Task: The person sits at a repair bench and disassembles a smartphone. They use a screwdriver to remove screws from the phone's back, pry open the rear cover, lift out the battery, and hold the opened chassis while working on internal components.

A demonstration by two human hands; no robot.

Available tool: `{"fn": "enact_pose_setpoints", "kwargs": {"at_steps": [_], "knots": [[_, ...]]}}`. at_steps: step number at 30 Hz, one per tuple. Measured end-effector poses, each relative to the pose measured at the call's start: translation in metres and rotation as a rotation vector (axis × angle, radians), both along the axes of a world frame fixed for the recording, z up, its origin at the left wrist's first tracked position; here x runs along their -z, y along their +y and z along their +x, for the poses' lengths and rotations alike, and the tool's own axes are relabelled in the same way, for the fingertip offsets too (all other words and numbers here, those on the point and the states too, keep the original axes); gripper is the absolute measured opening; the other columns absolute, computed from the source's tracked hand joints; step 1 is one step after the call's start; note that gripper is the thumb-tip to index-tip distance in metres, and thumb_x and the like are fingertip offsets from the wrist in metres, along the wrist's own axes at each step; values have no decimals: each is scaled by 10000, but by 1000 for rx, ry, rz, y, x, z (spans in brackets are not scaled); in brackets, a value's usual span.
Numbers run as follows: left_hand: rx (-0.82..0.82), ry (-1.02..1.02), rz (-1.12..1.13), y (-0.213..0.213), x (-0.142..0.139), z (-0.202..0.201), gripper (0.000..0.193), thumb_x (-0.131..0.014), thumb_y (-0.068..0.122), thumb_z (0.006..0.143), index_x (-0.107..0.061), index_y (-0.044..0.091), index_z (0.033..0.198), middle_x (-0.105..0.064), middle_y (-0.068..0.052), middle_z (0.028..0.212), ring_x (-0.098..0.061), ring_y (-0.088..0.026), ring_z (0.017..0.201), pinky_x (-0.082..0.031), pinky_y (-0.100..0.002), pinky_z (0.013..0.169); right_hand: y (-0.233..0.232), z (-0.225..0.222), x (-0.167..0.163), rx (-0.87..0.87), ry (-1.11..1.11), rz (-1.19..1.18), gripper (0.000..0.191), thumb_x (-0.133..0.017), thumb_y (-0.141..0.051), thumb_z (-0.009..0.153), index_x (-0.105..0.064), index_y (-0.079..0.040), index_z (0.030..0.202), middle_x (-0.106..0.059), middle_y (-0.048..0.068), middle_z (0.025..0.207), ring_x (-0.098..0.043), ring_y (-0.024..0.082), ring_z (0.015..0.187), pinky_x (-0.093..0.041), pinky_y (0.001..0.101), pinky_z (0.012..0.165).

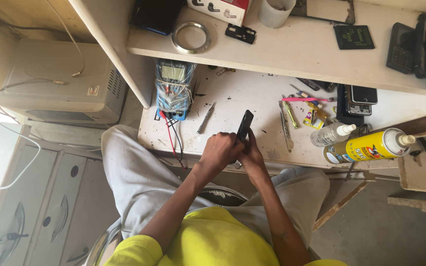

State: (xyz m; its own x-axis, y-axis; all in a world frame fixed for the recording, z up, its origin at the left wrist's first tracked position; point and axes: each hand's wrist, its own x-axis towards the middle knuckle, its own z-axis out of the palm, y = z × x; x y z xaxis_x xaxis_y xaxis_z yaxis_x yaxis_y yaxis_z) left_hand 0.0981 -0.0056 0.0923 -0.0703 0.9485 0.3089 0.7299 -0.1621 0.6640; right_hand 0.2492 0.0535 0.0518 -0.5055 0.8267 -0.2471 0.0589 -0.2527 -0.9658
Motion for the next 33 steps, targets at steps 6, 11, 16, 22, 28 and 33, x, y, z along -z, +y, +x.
{"fn": "enact_pose_setpoints", "kwargs": {"at_steps": [6,11,16,22,28,33], "knots": [[-81,34,-97,2,8,3,221,-661,227,897,-656,44,772,-647,-153,701,-672,-368,636,-540,-476,581,-2,1,12,2,175,-104,958,-699,69,815,-199,-78,1619,-605,84,1174,-602,190,1103,-526,353,910],[-119,-1,-117,3,2,6,215,-649,215,897,-664,44,767,-657,-166,711,-676,-367,641,-536,-475,583,1,4,28,35,283,-169,947,-700,94,823,-212,-83,1615,-611,90,1169,-602,177,1100,-520,335,945],[-138,-130,-116,2,-2,7,240,-646,223,913,-686,16,798,-673,-188,698,-678,-380,651,-534,-462,595,1,6,29,42,362,-191,932,-713,79,842,-221,-88,1616,-615,87,1164,-594,182,1091,-510,336,906],[-103,-592,-198,-3,9,-5,252,-624,199,968,-758,-3,1035,-721,-172,692,-723,-199,617,-554,-349,603,2,6,15,49,382,-236,851,-723,10,874,-263,-100,1582,-622,67,1220,-595,182,1123,-501,347,892],[6,-803,-257,-28,11,-4,317,-636,107,949,-695,6,1243,-711,-93,734,-610,-75,660,-516,-285,598,2,5,1,131,398,-310,744,-743,-130,902,-327,-141,1518,-589,59,1199,-588,170,1083,-514,377,879],[-72,-625,-244,-28,-2,2,328,-649,67,888,-746,9,1196,-736,-145,741,-644,-119,626,-536,-305,609,2,3,-6,149,434,-328,644,-726,-244,947,-377,-151,1481,-564,40,1142,-569,156,1022,-511,366,832]]}}
